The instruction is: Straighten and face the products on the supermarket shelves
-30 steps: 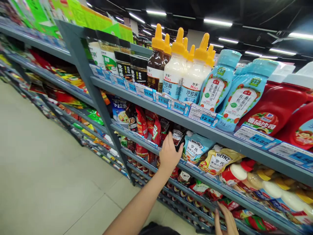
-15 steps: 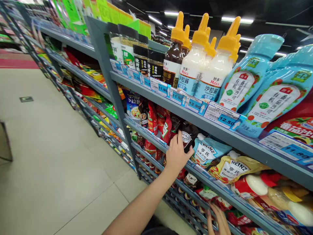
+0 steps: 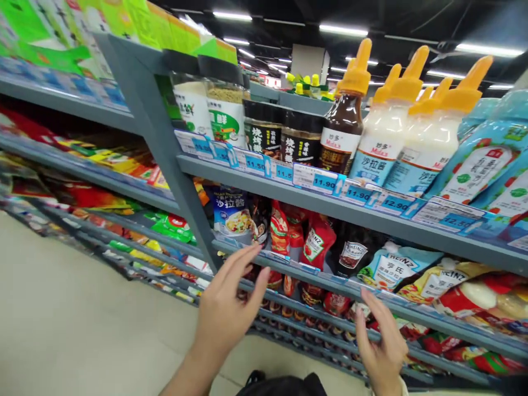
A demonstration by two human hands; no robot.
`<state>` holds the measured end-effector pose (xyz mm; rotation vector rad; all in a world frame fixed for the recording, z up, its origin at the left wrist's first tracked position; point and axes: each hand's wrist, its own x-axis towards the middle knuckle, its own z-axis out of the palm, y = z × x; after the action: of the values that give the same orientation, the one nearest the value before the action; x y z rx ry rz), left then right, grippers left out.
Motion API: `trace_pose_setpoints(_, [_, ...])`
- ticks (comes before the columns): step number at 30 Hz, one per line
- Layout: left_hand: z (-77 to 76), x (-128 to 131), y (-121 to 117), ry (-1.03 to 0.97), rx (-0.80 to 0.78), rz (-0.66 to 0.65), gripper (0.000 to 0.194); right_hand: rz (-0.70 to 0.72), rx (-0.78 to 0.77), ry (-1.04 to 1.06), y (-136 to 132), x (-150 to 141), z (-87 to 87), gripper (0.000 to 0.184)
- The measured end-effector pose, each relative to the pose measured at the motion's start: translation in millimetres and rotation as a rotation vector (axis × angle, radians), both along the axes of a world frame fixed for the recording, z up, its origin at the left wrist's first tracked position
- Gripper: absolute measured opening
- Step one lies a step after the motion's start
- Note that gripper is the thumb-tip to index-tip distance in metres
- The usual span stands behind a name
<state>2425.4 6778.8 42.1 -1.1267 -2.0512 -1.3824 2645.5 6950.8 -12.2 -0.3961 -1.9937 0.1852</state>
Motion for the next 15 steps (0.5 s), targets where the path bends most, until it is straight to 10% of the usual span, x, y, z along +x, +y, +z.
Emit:
trace_pose_setpoints(5, [-9.6, -58.7, -19.1, -0.080, -0.003, -0.092, 0.029, -0.124, -0.183, 0.177, -26.6, -97.0, 53.1, 0.040])
trace_pose_setpoints(15, [-40.8, -60.4, 26.6, -0.017, -0.112, -0.343, 0.053, -0.236, -0.397, 0.232, -7.7, -151.8, 59.4, 0.031])
